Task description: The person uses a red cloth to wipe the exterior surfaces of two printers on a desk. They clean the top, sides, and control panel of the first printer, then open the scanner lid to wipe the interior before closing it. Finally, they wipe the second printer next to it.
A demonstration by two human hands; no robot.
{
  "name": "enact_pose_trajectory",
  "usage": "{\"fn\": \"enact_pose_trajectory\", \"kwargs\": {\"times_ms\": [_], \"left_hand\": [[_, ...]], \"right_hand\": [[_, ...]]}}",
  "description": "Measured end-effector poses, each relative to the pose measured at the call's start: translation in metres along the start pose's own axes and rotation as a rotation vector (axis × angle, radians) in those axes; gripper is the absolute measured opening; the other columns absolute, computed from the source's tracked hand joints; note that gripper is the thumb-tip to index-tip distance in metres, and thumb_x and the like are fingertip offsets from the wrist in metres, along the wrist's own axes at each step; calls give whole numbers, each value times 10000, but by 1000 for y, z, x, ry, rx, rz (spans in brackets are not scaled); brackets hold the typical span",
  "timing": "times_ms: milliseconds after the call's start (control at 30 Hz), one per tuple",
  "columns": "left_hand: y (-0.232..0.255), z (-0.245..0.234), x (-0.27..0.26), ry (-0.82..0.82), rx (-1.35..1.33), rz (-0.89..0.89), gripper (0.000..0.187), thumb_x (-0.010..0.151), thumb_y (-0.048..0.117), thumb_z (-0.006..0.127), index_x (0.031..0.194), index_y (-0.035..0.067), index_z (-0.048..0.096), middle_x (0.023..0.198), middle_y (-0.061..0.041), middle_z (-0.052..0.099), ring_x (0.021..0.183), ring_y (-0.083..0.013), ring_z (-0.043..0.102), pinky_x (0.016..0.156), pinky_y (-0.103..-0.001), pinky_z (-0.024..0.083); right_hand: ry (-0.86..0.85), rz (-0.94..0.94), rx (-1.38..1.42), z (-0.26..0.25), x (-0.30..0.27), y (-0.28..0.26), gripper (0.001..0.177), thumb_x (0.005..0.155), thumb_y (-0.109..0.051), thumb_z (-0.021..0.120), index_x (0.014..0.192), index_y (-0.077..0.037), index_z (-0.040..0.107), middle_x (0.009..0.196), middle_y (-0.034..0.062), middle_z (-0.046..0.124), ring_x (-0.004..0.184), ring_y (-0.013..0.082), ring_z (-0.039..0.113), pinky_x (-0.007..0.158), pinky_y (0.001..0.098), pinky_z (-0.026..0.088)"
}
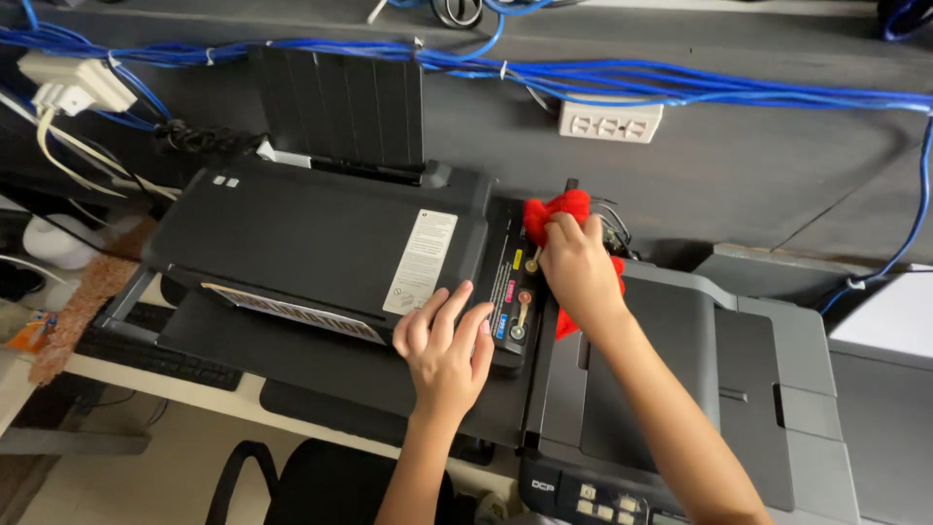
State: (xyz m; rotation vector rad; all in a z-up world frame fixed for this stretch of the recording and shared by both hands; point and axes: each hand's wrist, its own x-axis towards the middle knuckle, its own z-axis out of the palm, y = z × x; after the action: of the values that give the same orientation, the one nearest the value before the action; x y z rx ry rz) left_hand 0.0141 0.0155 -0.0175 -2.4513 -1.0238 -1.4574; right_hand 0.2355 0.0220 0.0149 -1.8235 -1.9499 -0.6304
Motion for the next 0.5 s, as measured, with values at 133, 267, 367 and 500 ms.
{"fn": "enact_pose_trajectory", "kwargs": {"times_ms": [133, 267, 367, 500], "left_hand": [[0, 2, -2, 8, 11, -7, 193, 949, 215, 668, 1117, 186, 760, 1374, -4, 647, 1275, -238, 538, 1113, -455, 305], [0, -1, -3, 10, 22, -4, 190, 945, 221, 671, 1111, 194, 759, 1368, -2, 647, 1271, -236, 538, 1112, -460, 298], [0, 1, 0, 22, 18, 4, 184, 946, 224, 672, 1105, 195, 759, 1359, -1, 647, 1270, -236, 540, 1111, -460, 299], [3, -1, 2, 18, 14, -8, 180, 944, 222, 672, 1099, 199, 761, 1355, -3, 647, 1270, -236, 539, 1112, -465, 301]], "right_hand": [[-72, -5, -142, 8, -5, -5, 135, 859, -133, 702, 881, -1, 683, 993, 147, 638, 1028, 346, 571, 865, 446, 527], [43, 173, 178, 3, -13, -13, 102, 841, -90, 692, 860, 6, 665, 976, 130, 633, 962, 341, 598, 806, 409, 546], [147, 168, 302, -6, -21, -17, 105, 826, -62, 688, 912, -3, 683, 1033, 106, 650, 968, 335, 606, 817, 410, 547], [225, 102, 422, -23, -27, -20, 226, 829, -47, 697, 1051, -17, 724, 1187, 89, 663, 992, 344, 586, 863, 418, 539]]}}
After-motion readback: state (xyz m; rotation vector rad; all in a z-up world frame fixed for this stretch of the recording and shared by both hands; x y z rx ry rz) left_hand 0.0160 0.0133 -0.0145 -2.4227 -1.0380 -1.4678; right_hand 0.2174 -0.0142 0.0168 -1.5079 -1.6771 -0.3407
